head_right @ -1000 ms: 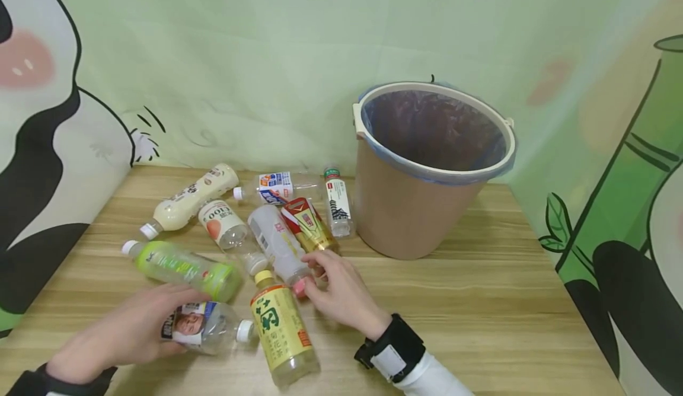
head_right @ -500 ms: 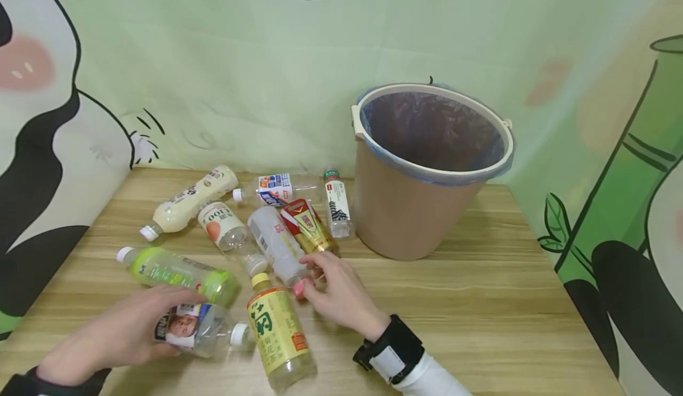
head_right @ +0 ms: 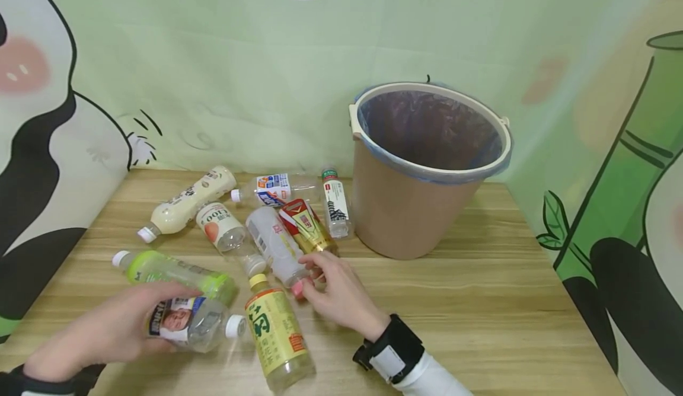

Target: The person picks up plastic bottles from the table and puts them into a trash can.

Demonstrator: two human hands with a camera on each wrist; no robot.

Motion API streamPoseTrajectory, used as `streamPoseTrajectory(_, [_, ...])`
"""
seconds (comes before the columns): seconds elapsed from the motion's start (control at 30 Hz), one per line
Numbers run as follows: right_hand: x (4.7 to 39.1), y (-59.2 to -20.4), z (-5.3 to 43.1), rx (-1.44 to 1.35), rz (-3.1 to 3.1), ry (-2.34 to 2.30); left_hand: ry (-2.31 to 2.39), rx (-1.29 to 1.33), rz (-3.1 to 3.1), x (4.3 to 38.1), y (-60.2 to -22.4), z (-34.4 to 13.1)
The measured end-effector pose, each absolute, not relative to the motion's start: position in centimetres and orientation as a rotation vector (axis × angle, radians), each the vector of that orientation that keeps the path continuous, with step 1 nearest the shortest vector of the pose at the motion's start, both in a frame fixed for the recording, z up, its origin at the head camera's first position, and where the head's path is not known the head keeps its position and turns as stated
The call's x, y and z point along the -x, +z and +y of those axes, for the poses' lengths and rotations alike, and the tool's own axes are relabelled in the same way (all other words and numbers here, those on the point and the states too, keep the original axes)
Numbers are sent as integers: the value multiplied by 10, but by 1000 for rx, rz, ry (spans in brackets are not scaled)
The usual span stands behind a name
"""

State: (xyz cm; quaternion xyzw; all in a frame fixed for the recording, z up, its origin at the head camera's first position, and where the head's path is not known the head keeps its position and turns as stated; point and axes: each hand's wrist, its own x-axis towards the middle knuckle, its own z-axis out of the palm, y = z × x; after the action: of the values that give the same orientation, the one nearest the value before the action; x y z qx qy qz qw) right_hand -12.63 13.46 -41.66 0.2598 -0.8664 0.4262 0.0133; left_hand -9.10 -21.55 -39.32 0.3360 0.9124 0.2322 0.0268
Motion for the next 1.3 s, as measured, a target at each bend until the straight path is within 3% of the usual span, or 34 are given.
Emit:
streamPoseTrajectory(0.3, [127, -417, 132, -803, -2667, 1355, 862, -965, 2824, 94, -391, -212])
streamPoseTrajectory(0.57, [127, -415, 129, -763, -2646, 1440, 1014, -1094, 2942, 99, -387, -197])
streamPoseTrajectory(0.97, [128, -409, 122, -706, -2519, 1628, 1609, -580, 2864, 114, -378, -146])
streamPoseTrajectory(1.3, [113, -368, 104, -720, -2348, 1780, 2073, -413, 2585, 126, -366, -104])
